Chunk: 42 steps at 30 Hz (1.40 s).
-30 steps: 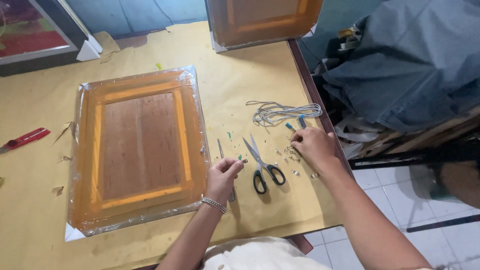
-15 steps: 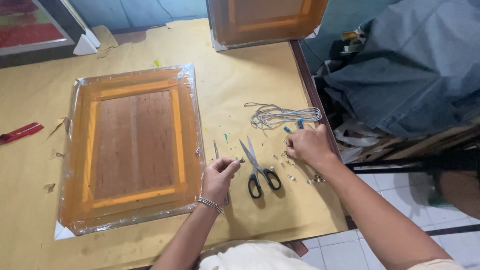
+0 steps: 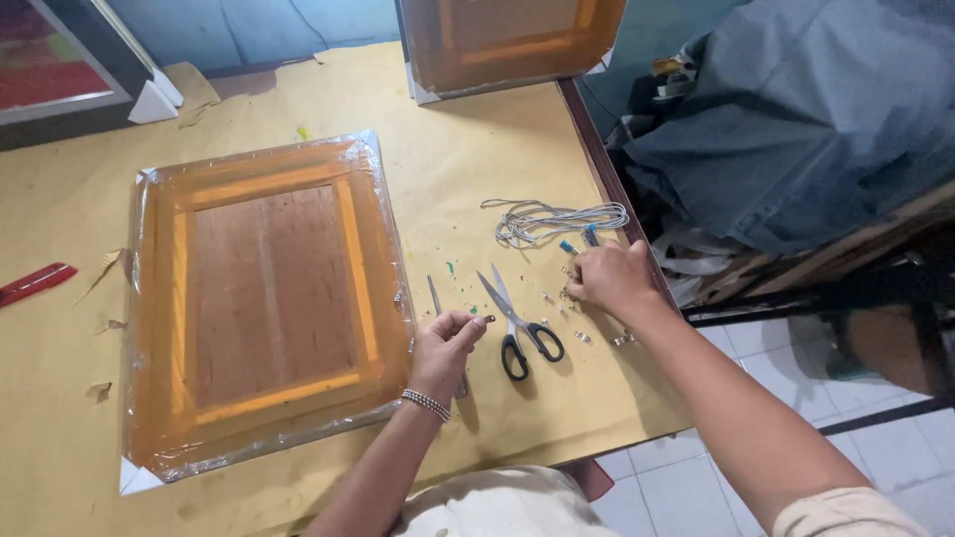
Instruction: Securing the backing of a picture frame by attaching hanging wire using a screwdriver and scissors.
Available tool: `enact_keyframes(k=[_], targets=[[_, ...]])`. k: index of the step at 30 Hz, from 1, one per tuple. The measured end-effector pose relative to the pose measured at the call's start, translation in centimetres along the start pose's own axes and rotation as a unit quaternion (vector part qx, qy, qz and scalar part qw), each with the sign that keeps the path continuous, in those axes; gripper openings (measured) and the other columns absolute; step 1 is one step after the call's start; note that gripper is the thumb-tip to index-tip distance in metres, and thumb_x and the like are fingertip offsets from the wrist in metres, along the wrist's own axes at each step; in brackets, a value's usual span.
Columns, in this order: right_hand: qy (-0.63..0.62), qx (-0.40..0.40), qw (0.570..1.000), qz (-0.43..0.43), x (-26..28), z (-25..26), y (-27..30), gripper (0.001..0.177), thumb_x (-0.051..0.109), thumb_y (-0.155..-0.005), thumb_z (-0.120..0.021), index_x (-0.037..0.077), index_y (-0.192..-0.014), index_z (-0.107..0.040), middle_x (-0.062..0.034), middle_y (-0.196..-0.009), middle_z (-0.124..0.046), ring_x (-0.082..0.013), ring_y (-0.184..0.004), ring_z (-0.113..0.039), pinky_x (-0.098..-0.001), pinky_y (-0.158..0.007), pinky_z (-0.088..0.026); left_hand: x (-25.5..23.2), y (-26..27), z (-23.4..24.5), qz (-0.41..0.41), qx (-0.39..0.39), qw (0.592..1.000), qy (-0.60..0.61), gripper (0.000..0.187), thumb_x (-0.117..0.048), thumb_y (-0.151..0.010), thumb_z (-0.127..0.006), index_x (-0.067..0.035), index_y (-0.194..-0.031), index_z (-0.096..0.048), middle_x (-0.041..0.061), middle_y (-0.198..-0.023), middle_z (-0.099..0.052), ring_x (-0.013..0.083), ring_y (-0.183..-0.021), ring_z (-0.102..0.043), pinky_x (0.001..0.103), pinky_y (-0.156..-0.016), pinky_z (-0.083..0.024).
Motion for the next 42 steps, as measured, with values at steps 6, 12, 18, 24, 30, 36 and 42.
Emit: enact_keyframes(k=[6, 12, 18, 24, 30, 36, 42], targets=[[-0.079, 0.038, 0.991, -0.101, 2.0, 1.5, 1.6, 0.023, 0.037, -0.073, -0.043, 0.027, -0.071, -0.063, 0.0067, -0.071, -0.062, -0.0199, -0.088, -0.058, -0.04, -0.072, -0.039, 0.6, -0.4, 1.4, -0.014, 0.021, 0.999, 0.02, 0.015, -0.017, -0.072, -0.07, -0.006, -0.082, -0.067, 0.004, -0.072, -0.065, 0.008, -0.064, -0.052, 0.018, -0.058, -0.043], [-0.559, -0.014, 0.809, -0.181, 5.9, 0.1, 5.0, 0.018, 0.03, -0.074, -0.059, 0.013, -0.067, -0.059, 0.0001, -0.052, -0.048, -0.0109, -0.055, -0.047, -0.0271, -0.054, -0.039, -1.4, 1.0, 3.4, -0.016, 0.043, 0.999, 0.005, 0.012, -0.017, -0.072, -0.069, -0.008, -0.08, -0.068, 0.004, -0.072, -0.066, 0.0085, -0.065, -0.053, 0.02, -0.06, -0.044], [-0.749, 0.003, 0.64, -0.168, 13.7, 8.0, 10.9, 0.021, 0.012, -0.075, -0.061, 0.005, -0.095, -0.058, -0.0036, -0.069, -0.057, -0.0043, -0.055, -0.042, -0.0173, -0.05, -0.034, -4.0, 2.6, 4.3, -0.031, 0.05, 0.997, -0.049, 0.008, -0.017, -0.071, -0.067, -0.012, -0.077, -0.068, -0.001, -0.069, -0.066, 0.0063, -0.062, -0.053, 0.019, -0.058, -0.044], [-0.743, -0.038, 0.645, -0.174, 15.9, 10.8, 12.4, 0.019, 0.004, -0.071, -0.061, 0.002, -0.09, -0.065, -0.0041, -0.069, -0.059, -0.0073, -0.065, -0.046, -0.0195, -0.056, -0.041, -6.2, 3.8, 5.4, -0.052, 0.051, 0.991, -0.109, 0.007, -0.019, -0.068, -0.066, -0.014, -0.073, -0.068, -0.003, -0.068, -0.064, 0.0072, -0.058, -0.056, 0.02, -0.056, -0.045], [-0.765, -0.044, 0.611, -0.197, 16.0, 9.8, 12.8, 0.019, 0.003, -0.072, -0.06, 0.003, -0.09, -0.065, -0.0021, -0.067, -0.054, -0.0063, -0.064, -0.045, -0.0193, -0.056, -0.043, -7.0, 4.9, 5.4, -0.062, 0.067, 0.988, -0.122, 0.007, -0.018, -0.069, -0.065, -0.013, -0.074, -0.068, -0.001, -0.067, -0.064, 0.0077, -0.055, -0.057, 0.021, -0.053, -0.046], [-0.768, -0.05, 0.612, -0.181, 15.5, 9.4, 13.0, 0.023, 0.001, -0.072, -0.061, 0.003, -0.095, -0.062, -0.004, -0.071, -0.057, -0.0071, -0.063, -0.045, -0.0184, -0.053, -0.04, -7.0, 5.3, 4.9, -0.049, 0.083, 0.987, -0.129, 0.01, -0.019, -0.07, -0.064, -0.012, -0.076, -0.068, 0.001, -0.07, -0.064, 0.0114, -0.06, -0.06, 0.025, -0.058, -0.048], [-0.757, -0.054, 0.63, -0.164, 15.0, 9.4, 12.5, 0.017, -0.002, -0.071, -0.059, 0.003, -0.087, -0.063, -0.0047, -0.067, -0.057, -0.0072, -0.059, -0.045, -0.0183, -0.051, -0.04, -6.7, 5.0, 4.2, -0.045, 0.072, 0.989, -0.118, 0.009, -0.018, -0.071, -0.064, -0.011, -0.075, -0.068, 0.0, -0.067, -0.064, 0.0104, -0.059, -0.059, 0.025, -0.057, -0.048]])
Point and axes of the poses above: each hand's wrist, its own y-axis away from the middle knuckle, its own z-axis out of the back of the hand, x = y × z, the point moved 1 cm from there along -y, towards the middle knuckle
